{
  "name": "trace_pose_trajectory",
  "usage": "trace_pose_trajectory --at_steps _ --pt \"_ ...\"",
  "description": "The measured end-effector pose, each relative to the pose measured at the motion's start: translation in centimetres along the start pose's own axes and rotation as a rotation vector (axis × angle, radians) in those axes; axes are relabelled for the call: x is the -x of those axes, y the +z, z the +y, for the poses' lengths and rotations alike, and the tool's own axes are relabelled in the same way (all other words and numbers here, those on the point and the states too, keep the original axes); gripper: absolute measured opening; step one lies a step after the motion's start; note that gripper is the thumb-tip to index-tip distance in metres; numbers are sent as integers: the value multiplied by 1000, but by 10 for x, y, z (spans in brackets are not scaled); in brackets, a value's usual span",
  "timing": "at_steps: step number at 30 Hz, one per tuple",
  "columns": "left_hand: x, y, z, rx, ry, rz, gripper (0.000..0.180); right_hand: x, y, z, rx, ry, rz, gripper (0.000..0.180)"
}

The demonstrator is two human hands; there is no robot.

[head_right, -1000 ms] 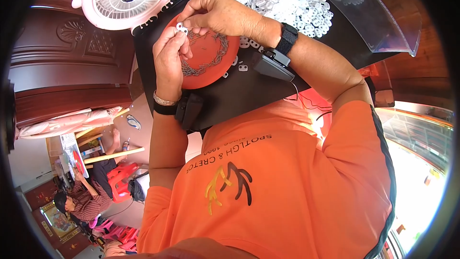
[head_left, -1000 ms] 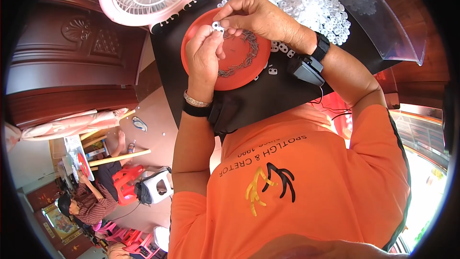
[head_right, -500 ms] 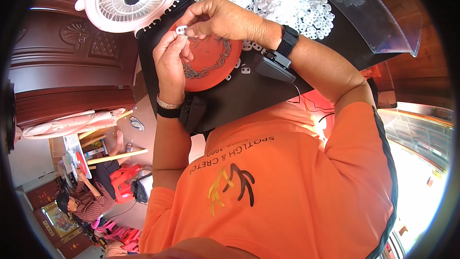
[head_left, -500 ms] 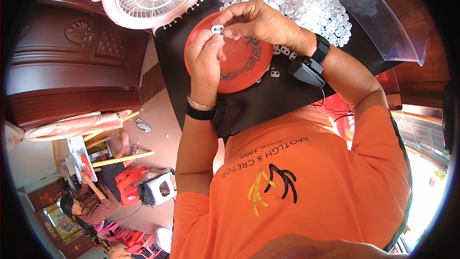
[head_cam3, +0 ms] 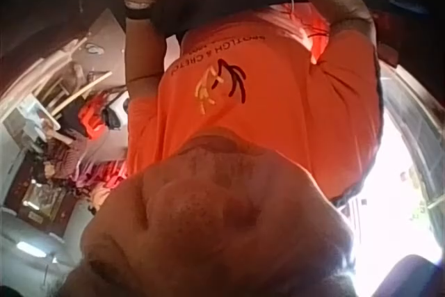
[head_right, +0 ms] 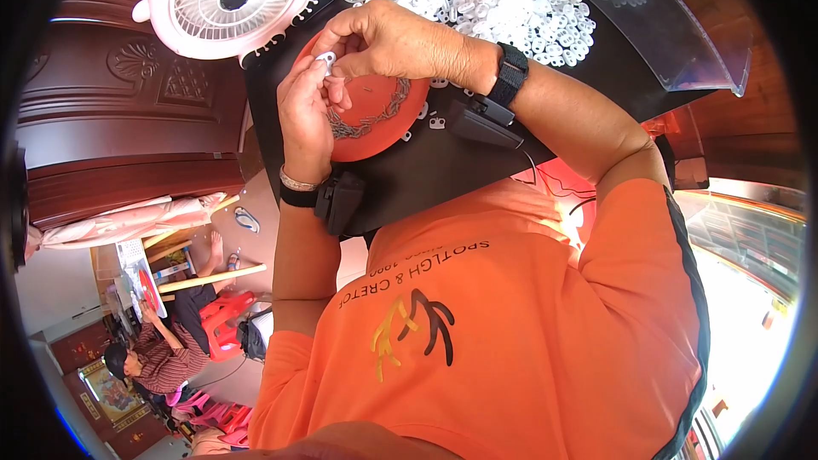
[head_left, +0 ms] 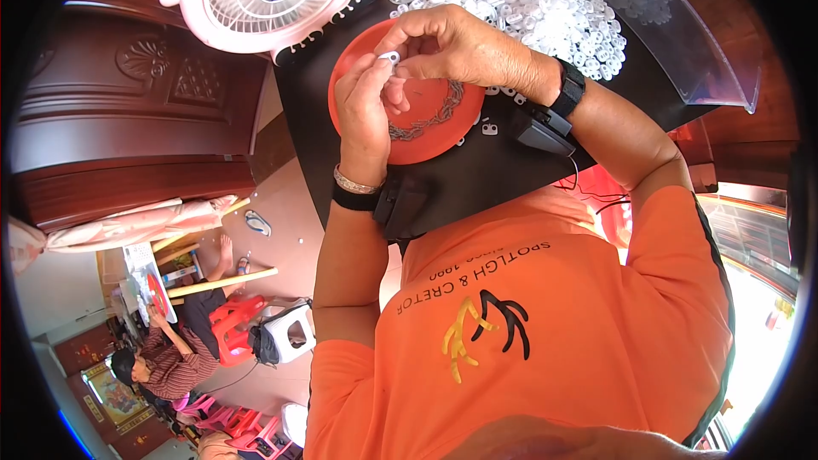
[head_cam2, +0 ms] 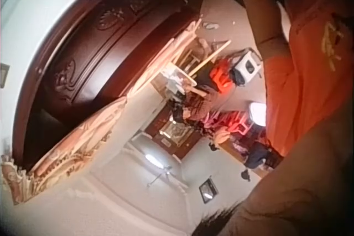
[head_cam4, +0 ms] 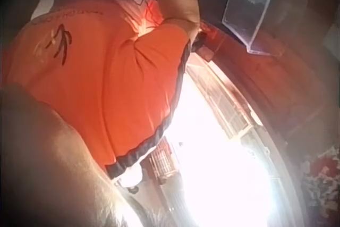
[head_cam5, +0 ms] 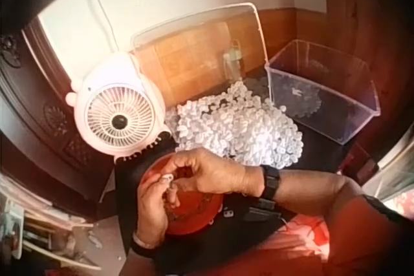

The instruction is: Assembling small white plastic components by manually joining them with metal pins.

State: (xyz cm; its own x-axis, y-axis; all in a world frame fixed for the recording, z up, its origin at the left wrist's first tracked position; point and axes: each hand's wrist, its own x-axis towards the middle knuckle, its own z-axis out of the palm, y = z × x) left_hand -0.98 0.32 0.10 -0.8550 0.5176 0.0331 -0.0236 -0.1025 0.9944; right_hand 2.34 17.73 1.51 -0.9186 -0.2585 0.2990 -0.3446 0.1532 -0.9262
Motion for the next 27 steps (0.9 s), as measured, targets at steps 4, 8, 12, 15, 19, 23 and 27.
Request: trace_pose_trajectory --at_steps 4,8,12,15,19,23,27 --pt "1 2 -1 -51 -21 61 27 3 8 0 286 -113 94 28" --pt "1 8 0 24 9 130 22 4 15 13 601 -270 202 30" --pt "-1 3 -5 54 43 128 24 5 17 10 599 -270 189 29" --pt "-1 4 -5 40 58 131 25 6 17 10 596 -272 201 28" --pt "-1 4 -7 43 118 106 25 6 16 7 602 -308 216 26" --pt "0 6 -4 69 163 92 25 6 15 5 563 -310 195 23" --pt "1 8 -2 66 178 86 26 4 12 6 496 -337 165 24"
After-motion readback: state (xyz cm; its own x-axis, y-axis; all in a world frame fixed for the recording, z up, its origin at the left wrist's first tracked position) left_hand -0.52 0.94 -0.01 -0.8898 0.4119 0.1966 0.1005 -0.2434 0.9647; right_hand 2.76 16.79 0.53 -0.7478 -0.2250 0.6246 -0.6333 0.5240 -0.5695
